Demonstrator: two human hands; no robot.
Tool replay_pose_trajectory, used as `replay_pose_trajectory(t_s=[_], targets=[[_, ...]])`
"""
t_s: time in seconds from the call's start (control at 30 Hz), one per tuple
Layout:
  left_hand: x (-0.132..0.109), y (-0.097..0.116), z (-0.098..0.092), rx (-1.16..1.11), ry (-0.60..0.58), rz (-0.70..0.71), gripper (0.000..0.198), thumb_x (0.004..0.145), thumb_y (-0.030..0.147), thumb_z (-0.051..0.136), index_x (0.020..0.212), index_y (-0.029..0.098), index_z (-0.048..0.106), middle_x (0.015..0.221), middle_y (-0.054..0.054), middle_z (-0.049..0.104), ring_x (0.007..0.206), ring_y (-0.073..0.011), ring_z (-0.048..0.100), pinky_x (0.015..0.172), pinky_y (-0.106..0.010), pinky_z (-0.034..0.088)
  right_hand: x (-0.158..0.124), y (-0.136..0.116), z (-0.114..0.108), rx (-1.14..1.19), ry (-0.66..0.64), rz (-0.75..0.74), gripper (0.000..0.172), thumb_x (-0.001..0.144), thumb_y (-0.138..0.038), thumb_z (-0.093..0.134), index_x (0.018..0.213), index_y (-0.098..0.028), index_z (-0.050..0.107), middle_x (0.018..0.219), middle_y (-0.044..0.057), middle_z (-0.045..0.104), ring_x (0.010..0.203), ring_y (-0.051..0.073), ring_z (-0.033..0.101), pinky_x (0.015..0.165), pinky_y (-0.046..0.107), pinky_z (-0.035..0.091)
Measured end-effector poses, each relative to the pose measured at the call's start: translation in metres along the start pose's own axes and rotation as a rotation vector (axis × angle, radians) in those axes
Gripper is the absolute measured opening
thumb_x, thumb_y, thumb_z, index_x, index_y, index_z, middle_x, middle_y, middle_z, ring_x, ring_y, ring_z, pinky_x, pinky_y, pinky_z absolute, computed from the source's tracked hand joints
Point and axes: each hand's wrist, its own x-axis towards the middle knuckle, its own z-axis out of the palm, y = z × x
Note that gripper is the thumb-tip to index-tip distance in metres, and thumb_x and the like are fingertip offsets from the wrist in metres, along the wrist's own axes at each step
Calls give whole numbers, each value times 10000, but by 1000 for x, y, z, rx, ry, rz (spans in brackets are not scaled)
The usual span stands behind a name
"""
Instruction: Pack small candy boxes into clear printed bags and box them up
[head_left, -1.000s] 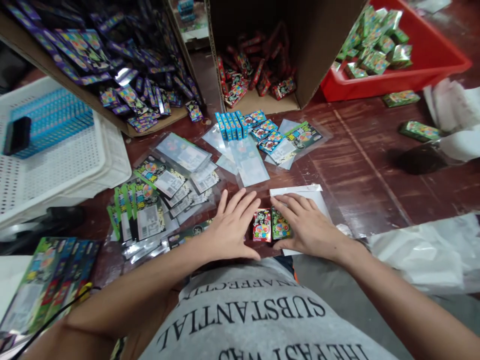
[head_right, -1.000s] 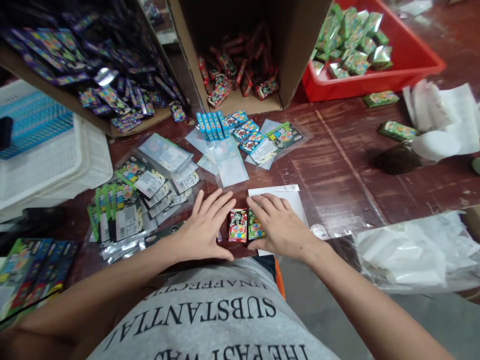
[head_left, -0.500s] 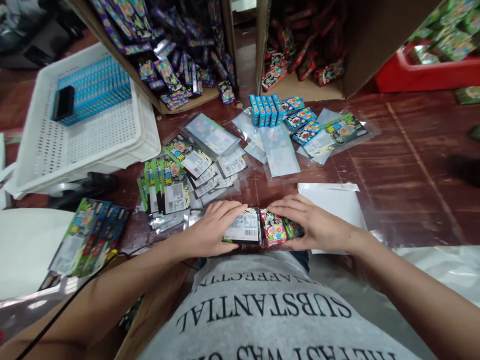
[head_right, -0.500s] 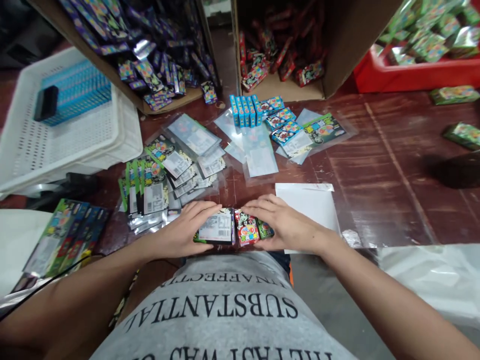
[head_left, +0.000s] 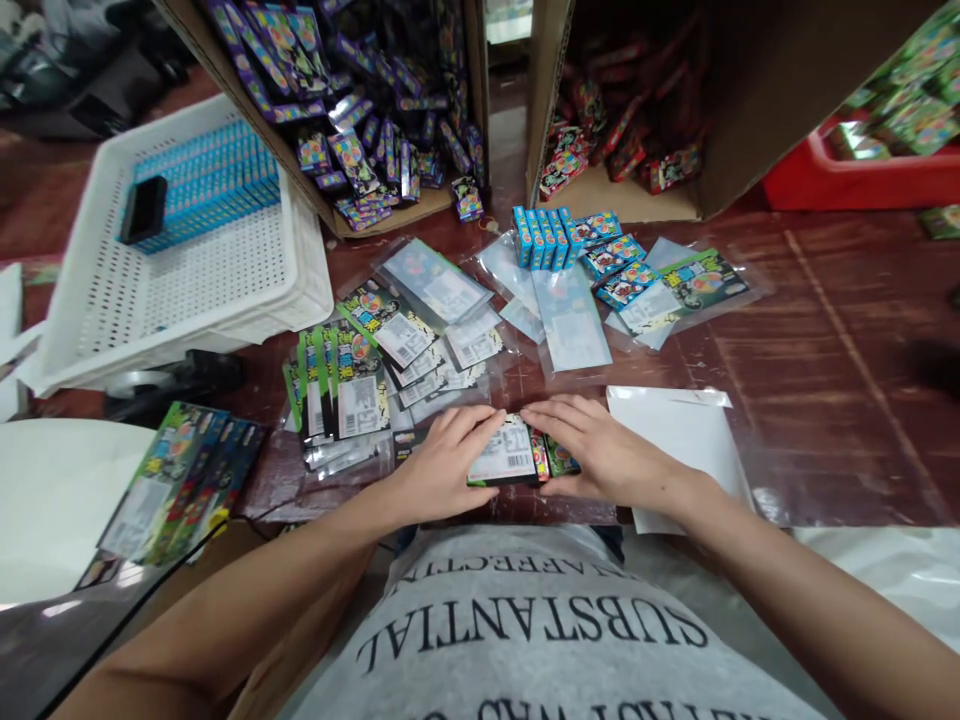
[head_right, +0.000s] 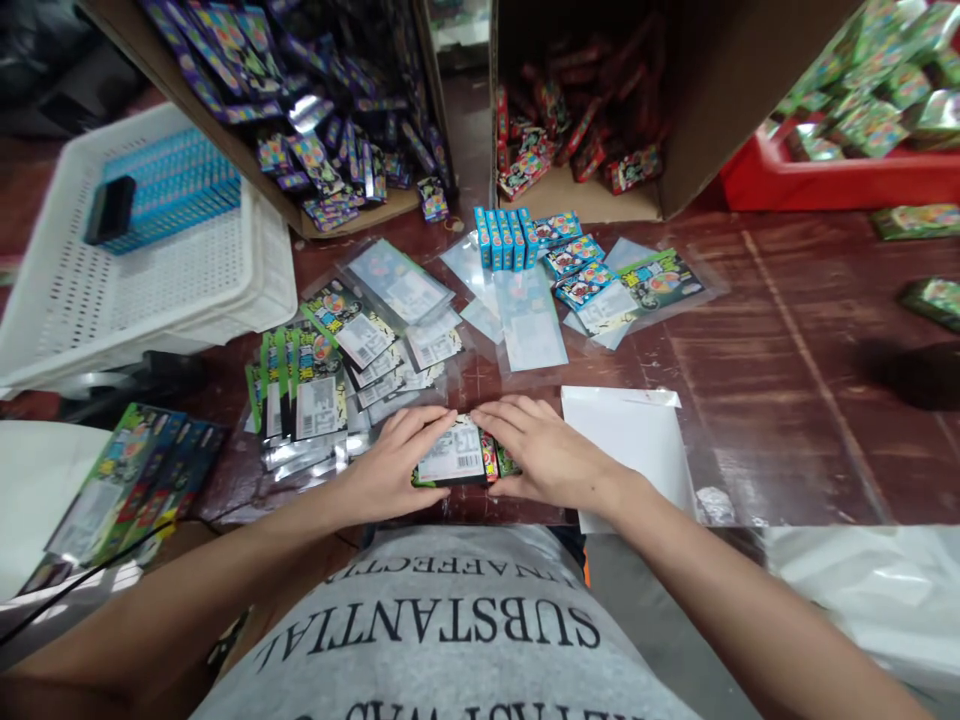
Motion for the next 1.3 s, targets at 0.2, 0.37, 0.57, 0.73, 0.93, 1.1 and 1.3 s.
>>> replay_pose_trajectory(t_s=[0.2,0.37,0.57,0.73,0.93,1.1,1.3], targets=[[6,-5,-4,42,-30,-35,905,783,349,729,1577,251,305,1517,-132,446,1362,-361,426,1136,-554,357,-16,14,-11,-1,-7,88,971,871,-411,747,1630,-230,168,1597,191,371,1468,368,370,1151,616,396],[15,7,-1,5,3,9,907,788,363,740,1571,232,301,1484,-134,457,1345,-354,425,1142,-553,360,-5,18,-20,51,-14,22,860,864,-469,755,1568,-219,327,1438,170,545,1350,337,498,1110,591,446],[33,33,-3,-108,234,-197,995,774,353,795,1583,321,217,1510,-113,377,1403,-361,396,1169,-590,363,-5,10,-26,225,169,154,942,831,-549,766,1581,-270,269,1558,171,424,1411,353,464,1115,571,464],[65,47,2,-492,473,-260,840,850,376,757,1553,330,300,1406,-106,445,1289,-313,527,1090,-549,472,-4,11,-18,638,481,404,366,964,-443,634,1270,-269,536,1097,53,668,896,195,685,763,366,628],[82,28,10,-1015,419,-184,523,923,278,680,1415,313,506,1207,-61,590,954,-173,660,846,-329,570,-2,20,-21,834,455,486,254,951,-440,645,1112,-245,648,1025,40,655,809,152,639,660,288,604],[86,16,8,-1145,462,-288,634,859,254,755,1403,333,438,1089,-3,609,859,-128,649,767,-255,543,-6,10,0,990,756,631,382,837,-395,795,1105,-286,546,1171,17,621,807,141,685,698,308,617],[92,11,-1,-1115,257,-243,450,880,265,728,1303,281,576,1165,-34,664,993,-161,653,875,-274,533,6,-6,24,1089,958,718,310,853,-418,773,1050,-257,596,978,10,659,819,155,660,644,268,579]])
